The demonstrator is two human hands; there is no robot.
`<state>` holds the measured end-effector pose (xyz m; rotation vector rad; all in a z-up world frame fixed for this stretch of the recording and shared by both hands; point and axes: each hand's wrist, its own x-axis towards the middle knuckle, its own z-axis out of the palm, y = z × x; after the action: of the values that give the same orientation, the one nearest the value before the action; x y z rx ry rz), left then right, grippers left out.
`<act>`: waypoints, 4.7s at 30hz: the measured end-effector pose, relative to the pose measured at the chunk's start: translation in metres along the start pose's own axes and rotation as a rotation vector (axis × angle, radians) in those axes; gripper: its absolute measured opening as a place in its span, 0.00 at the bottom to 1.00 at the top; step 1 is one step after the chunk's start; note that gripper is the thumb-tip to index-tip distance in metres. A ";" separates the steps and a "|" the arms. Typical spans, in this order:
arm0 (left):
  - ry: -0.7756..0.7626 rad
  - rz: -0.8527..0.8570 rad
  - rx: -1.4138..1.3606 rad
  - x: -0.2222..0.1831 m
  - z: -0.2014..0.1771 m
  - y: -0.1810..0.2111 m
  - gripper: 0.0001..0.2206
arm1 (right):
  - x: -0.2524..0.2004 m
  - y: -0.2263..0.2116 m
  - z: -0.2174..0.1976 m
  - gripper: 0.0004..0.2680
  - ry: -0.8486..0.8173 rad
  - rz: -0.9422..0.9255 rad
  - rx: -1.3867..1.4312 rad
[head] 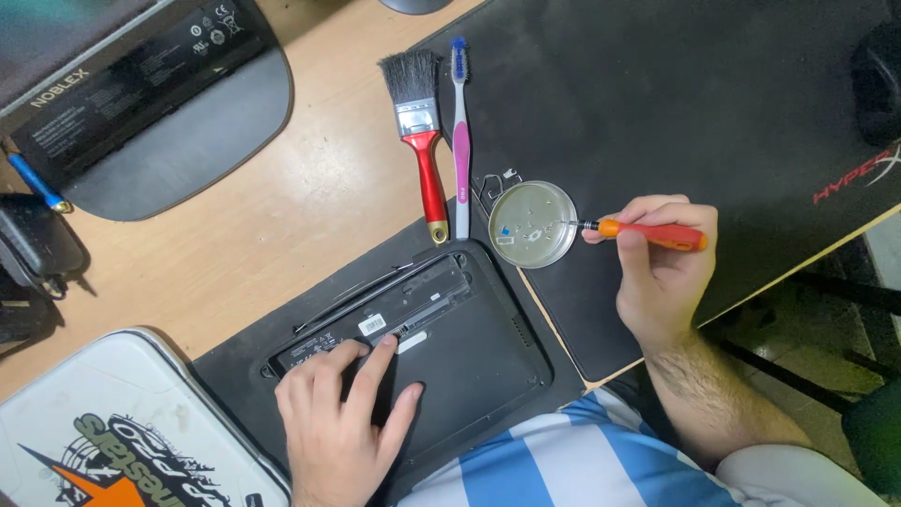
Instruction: Finishing the assembly of a laptop by fastening screws into the chassis and installing the battery.
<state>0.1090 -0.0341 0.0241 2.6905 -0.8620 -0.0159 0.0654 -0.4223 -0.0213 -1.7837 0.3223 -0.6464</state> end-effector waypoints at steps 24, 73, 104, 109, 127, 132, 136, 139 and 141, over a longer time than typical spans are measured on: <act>0.012 0.017 0.002 0.004 -0.002 0.001 0.25 | 0.005 -0.012 0.002 0.13 -0.081 0.069 0.127; 0.118 -0.018 -0.169 -0.012 -0.005 0.009 0.21 | -0.017 -0.043 0.025 0.06 -0.148 -0.331 -0.020; 0.264 0.032 -0.467 -0.012 0.012 0.044 0.03 | -0.101 -0.063 0.057 0.12 -0.458 0.126 0.400; 0.270 0.039 -0.421 -0.013 0.012 0.045 0.03 | -0.105 -0.062 0.059 0.13 -0.451 0.104 0.410; 0.288 0.097 -0.291 -0.015 0.018 0.046 0.02 | -0.109 -0.060 0.059 0.14 -0.475 0.033 0.365; 0.316 0.119 -0.260 -0.015 0.019 0.048 0.02 | -0.111 -0.058 0.058 0.13 -0.455 -0.002 0.356; 0.374 0.165 -0.194 -0.017 0.028 0.045 0.00 | -0.112 -0.055 0.060 0.13 -0.429 -0.065 0.339; 0.395 0.183 -0.155 -0.018 0.032 0.045 0.02 | -0.114 -0.052 0.060 0.13 -0.433 -0.097 0.295; 0.403 0.187 -0.131 -0.018 0.030 0.046 0.04 | -0.115 -0.051 0.061 0.13 -0.427 -0.112 0.301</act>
<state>0.0650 -0.0681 0.0076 2.3602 -0.9373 0.4769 0.0023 -0.2981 -0.0147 -1.6044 -0.1595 -0.3535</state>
